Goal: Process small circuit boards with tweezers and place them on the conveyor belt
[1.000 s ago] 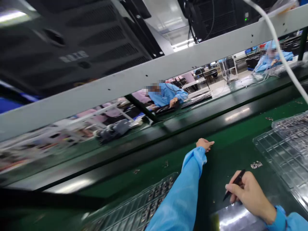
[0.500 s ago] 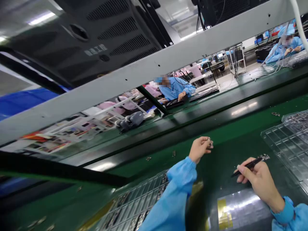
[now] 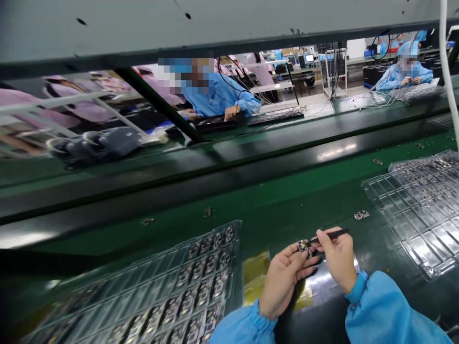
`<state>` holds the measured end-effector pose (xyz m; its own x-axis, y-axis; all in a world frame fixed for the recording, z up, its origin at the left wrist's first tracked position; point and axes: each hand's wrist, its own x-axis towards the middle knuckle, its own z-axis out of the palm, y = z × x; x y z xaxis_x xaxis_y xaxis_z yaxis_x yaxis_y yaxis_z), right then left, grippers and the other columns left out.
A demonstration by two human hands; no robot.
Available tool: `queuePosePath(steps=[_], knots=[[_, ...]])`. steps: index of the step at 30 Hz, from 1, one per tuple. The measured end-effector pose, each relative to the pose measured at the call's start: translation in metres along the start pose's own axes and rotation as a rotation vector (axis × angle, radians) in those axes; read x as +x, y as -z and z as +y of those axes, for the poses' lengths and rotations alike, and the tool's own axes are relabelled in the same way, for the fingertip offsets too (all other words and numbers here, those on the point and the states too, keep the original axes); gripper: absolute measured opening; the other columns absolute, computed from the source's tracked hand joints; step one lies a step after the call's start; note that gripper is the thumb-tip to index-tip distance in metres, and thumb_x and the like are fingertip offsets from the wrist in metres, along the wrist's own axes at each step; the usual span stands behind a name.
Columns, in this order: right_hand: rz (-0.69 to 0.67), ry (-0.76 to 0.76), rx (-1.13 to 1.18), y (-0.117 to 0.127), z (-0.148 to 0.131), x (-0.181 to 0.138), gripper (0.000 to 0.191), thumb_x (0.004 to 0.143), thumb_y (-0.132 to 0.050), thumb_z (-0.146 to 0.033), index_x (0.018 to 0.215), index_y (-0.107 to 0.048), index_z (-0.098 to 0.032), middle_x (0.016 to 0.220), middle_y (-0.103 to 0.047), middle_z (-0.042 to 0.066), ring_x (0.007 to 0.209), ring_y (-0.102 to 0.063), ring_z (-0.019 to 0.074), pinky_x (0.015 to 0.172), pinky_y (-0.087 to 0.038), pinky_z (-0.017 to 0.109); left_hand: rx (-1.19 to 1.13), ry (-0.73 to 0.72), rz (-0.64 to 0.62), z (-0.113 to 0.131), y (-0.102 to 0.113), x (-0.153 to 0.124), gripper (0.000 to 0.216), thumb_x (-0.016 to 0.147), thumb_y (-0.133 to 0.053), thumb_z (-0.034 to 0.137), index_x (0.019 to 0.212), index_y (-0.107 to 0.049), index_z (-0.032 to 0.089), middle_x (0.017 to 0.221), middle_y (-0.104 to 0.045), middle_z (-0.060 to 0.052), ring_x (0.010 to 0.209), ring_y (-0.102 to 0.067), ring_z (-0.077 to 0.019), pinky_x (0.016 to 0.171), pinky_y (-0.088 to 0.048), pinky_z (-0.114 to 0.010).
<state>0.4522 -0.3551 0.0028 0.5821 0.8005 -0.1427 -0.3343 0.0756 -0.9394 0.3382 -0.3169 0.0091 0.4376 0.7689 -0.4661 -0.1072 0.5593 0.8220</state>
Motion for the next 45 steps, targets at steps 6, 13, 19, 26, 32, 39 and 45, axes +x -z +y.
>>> queuePosePath(steps=[6, 13, 19, 26, 32, 39, 45], knots=[[-0.003, 0.038, -0.033, -0.004, 0.008, 0.000, 0.032, 0.070, -0.067, -0.044, 0.071, -0.058, -0.013, 0.068, -0.068, 0.006, 0.064, -0.066, 0.0211, 0.060, -0.055, 0.030, 0.012, -0.023, -0.007, 0.000, -0.001, -0.002, 0.033, 0.069, -0.067, 0.023, 0.097, -0.055, 0.009, 0.083, -0.068, -0.012, 0.073, -0.066, -0.0201, 0.055, -0.052, -0.021], [-0.012, 0.085, -0.114, -0.005, 0.007, -0.002, 0.029, 0.073, -0.065, -0.041, 0.071, -0.058, -0.014, 0.065, -0.067, 0.005, 0.062, -0.065, 0.0201, 0.057, -0.052, 0.028, 0.006, -0.029, 0.017, 0.000, -0.003, -0.003, 0.027, 0.071, -0.064, 0.020, 0.095, -0.055, 0.009, 0.082, -0.068, -0.011, 0.072, -0.067, -0.0195, 0.055, -0.052, -0.021], [-0.005, 0.102, -0.119, -0.007, 0.003, -0.003, 0.027, 0.074, -0.064, -0.039, 0.070, -0.057, -0.014, 0.061, -0.065, 0.003, 0.059, -0.063, 0.0182, 0.056, -0.052, 0.027, -0.003, -0.026, 0.020, -0.001, -0.002, -0.002, 0.029, 0.069, -0.066, 0.022, 0.094, -0.055, 0.009, 0.082, -0.069, -0.012, 0.072, -0.067, -0.0201, 0.055, -0.052, -0.021], [0.014, 0.144, -0.141, -0.009, 0.003, -0.005, 0.023, 0.075, -0.063, -0.036, 0.068, -0.057, -0.014, 0.063, -0.064, 0.004, 0.060, -0.062, 0.0171, 0.057, -0.050, 0.025, -0.010, -0.026, 0.015, -0.003, 0.000, 0.000, 0.032, 0.068, -0.068, 0.025, 0.093, -0.054, 0.011, 0.087, -0.068, -0.012, 0.076, -0.066, -0.0211, 0.060, -0.053, -0.024], [0.022, 0.166, -0.151, -0.011, 0.003, -0.008, 0.023, 0.075, -0.063, -0.035, 0.067, -0.057, -0.015, 0.061, -0.062, 0.003, 0.059, -0.061, 0.0168, 0.054, -0.049, 0.025, -0.008, -0.029, 0.006, -0.003, 0.000, 0.000, 0.031, 0.068, -0.068, 0.025, 0.093, -0.054, 0.011, 0.085, -0.068, -0.011, 0.076, -0.066, -0.0212, 0.059, -0.053, -0.023], [0.018, 0.182, -0.159, -0.011, 0.001, -0.009, 0.022, 0.075, -0.062, -0.034, 0.067, -0.057, -0.015, 0.061, -0.061, 0.003, 0.058, -0.061, 0.0157, 0.054, -0.049, 0.024, -0.084, -0.008, 0.027, 0.001, -0.001, -0.001, 0.029, 0.069, -0.066, 0.032, 0.087, -0.058, 0.012, 0.088, -0.068, -0.012, 0.074, -0.067, -0.0221, 0.056, -0.053, -0.025], [0.006, 0.203, -0.186, -0.011, 0.002, -0.011, 0.020, 0.077, -0.060, -0.033, 0.069, -0.058, -0.015, 0.062, -0.062, 0.004, 0.060, -0.062, 0.0166, 0.054, -0.050, 0.024, -0.069, -0.030, 0.017, -0.004, 0.002, 0.000, 0.030, 0.069, -0.065, 0.036, 0.087, -0.057, 0.012, 0.080, -0.068, -0.008, 0.070, -0.067, -0.0202, 0.057, -0.053, -0.025]])
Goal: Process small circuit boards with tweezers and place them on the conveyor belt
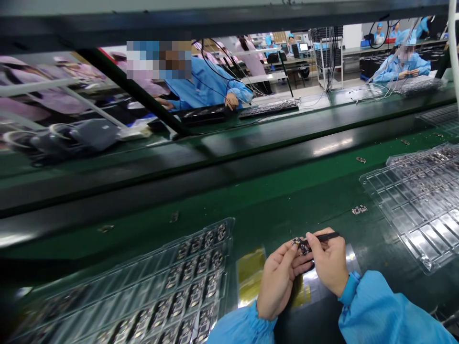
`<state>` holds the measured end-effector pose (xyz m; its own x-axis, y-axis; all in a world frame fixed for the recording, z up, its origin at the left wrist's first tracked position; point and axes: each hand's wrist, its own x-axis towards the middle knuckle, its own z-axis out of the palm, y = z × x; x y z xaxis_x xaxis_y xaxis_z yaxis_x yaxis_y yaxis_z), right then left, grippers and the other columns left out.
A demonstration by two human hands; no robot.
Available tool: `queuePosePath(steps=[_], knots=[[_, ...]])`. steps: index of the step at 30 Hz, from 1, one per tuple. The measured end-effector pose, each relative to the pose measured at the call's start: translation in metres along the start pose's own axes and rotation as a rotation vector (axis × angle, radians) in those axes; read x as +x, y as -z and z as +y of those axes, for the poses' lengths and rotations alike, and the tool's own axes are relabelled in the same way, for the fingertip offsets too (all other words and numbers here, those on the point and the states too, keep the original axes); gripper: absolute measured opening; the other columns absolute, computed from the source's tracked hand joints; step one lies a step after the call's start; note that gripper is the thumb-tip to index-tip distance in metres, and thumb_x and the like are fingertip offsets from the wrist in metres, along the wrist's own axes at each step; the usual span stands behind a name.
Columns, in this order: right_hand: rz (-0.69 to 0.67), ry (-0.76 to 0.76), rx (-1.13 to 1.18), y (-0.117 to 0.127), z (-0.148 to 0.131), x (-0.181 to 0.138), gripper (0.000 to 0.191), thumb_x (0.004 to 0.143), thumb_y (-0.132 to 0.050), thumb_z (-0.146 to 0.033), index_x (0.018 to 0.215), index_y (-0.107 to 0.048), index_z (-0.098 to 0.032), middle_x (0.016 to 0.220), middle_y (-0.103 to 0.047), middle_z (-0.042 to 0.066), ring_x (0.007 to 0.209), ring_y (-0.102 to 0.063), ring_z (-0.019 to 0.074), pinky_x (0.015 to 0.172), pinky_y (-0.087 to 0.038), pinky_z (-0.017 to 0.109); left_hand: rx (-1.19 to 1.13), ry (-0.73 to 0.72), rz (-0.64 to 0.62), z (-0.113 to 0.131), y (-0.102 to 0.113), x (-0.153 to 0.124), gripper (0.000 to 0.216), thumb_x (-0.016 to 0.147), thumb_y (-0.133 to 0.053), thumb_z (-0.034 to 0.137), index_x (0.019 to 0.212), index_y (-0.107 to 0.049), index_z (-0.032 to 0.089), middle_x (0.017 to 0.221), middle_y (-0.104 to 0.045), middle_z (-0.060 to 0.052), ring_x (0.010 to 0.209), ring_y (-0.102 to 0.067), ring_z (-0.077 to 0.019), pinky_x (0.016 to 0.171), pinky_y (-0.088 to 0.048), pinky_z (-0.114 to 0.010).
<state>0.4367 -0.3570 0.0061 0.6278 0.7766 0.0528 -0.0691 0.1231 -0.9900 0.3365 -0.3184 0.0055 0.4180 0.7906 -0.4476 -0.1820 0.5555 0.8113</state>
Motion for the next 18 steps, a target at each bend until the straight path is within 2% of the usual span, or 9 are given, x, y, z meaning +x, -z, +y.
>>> queuePosePath(steps=[4, 8, 12, 15, 18], knots=[[-0.040, 0.104, -0.127, 0.001, 0.001, -0.005, 0.016, 0.080, -0.057, -0.029, 0.072, -0.061, -0.015, 0.065, -0.065, 0.005, 0.063, -0.064, 0.0184, 0.057, -0.051, 0.026, -0.013, -0.031, 0.007, -0.002, 0.001, 0.000, 0.030, 0.069, -0.066, 0.036, 0.085, -0.057, 0.013, 0.074, -0.067, -0.006, 0.066, -0.066, -0.0186, 0.056, -0.052, -0.024], [-0.108, 0.358, -0.265, 0.004, -0.004, -0.008, 0.010, 0.080, -0.056, -0.021, 0.081, -0.066, -0.018, 0.078, -0.069, 0.006, 0.072, -0.065, 0.0194, 0.067, -0.052, 0.029, -0.062, -0.039, -0.008, -0.001, 0.000, 0.000, 0.029, 0.067, -0.067, 0.034, 0.083, -0.057, 0.013, 0.075, -0.067, -0.006, 0.072, -0.066, -0.0200, 0.057, -0.052, -0.025], [-0.021, 0.461, -0.340, 0.014, -0.013, 0.000, 0.012, 0.080, -0.056, -0.020, 0.087, -0.066, -0.019, 0.080, -0.070, 0.007, 0.075, -0.065, 0.0203, 0.069, -0.053, 0.030, -0.055, -0.023, 0.051, 0.003, 0.001, -0.002, 0.027, 0.069, -0.066, 0.032, 0.086, -0.057, 0.013, 0.082, -0.068, -0.009, 0.074, -0.067, -0.0212, 0.055, -0.052, -0.023], [0.053, 0.500, -0.382, 0.023, -0.014, 0.009, 0.012, 0.081, -0.057, -0.021, 0.088, -0.066, -0.018, 0.079, -0.069, 0.007, 0.073, -0.065, 0.0205, 0.067, -0.053, 0.030, -0.027, -0.034, 0.129, 0.016, 0.005, 0.007, 0.024, 0.073, -0.062, 0.029, 0.089, -0.056, 0.012, 0.088, -0.068, -0.012, 0.075, -0.067, -0.0220, 0.056, -0.052, -0.025], [0.071, 0.552, -0.397, 0.027, -0.009, 0.014, 0.011, 0.080, -0.058, -0.020, 0.087, -0.066, -0.018, 0.079, -0.069, 0.007, 0.072, -0.065, 0.0206, 0.066, -0.053, 0.031, 0.018, -0.116, 0.194, 0.044, 0.014, 0.038, 0.015, 0.078, -0.055, 0.022, 0.089, -0.055, 0.012, 0.088, -0.067, -0.013, 0.077, -0.066, -0.0216, 0.061, -0.052, -0.027]])
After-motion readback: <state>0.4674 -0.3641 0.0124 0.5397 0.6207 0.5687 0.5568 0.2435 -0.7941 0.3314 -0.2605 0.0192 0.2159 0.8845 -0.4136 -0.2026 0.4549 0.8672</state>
